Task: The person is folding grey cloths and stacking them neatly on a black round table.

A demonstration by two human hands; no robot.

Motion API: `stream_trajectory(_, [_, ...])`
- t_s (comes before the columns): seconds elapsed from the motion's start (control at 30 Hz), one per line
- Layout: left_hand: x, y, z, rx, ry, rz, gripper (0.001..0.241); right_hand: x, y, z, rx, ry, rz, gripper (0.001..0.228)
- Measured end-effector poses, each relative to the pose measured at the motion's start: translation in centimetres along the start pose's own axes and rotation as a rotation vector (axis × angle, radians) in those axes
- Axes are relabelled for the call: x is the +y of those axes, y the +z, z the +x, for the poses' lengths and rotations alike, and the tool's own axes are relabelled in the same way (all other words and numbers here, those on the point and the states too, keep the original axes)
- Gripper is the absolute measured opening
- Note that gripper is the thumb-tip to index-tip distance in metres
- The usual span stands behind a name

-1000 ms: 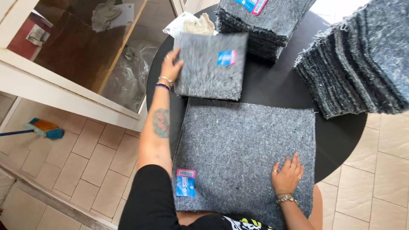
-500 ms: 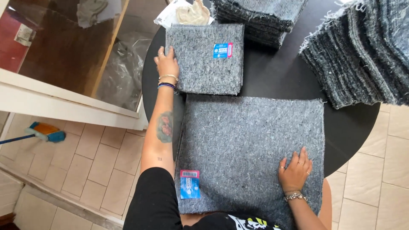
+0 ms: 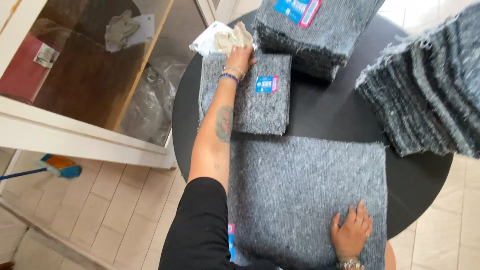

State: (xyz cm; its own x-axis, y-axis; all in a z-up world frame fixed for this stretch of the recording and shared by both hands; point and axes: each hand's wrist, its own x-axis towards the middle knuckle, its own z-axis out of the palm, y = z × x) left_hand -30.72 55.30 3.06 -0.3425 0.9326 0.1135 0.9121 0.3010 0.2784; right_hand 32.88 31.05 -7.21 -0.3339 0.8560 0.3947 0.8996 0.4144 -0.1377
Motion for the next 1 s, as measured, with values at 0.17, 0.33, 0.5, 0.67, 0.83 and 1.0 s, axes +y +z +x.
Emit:
stream_trajectory(0.17, [1.2,-0.2,-0.6,0.100,0.020,-0.002,0.012,0.9,2.6,-1.3,0.041,0.054,-0.054,0.048])
stream_trajectory(0.33, [0.5,2.0,-0.1,0.110,0.026,0.012,0.010,1.3,3.3,-1.8,0.048,0.069,-0.102,0.045])
stream_trajectory(0.5, [0.6,4.4,-0.3,0.249,0.060,0.166,0.015,1.3,3.5,-1.8,0.048,0.083,-0.141,0.046])
stream_trajectory(0.67, [6.6,4.1,-4.3,0.501,-0.095,0.181,0.050,2.0,4.7,-2.3,-0.014,0.111,-0.210,0.048])
stream_trajectory(0.83, [11.4,4.2,-10.2,0.062,-0.280,0.200,0.078,1.5,3.6,-2.4,0.016,0.072,-0.132,0.045])
stream_trajectory(1.0, [17.1,-4.4,-18.8,0.292,-0.032,-0.019,0.071,2.0,4.7,-2.0,-0.014,0.094,-0.068,0.053])
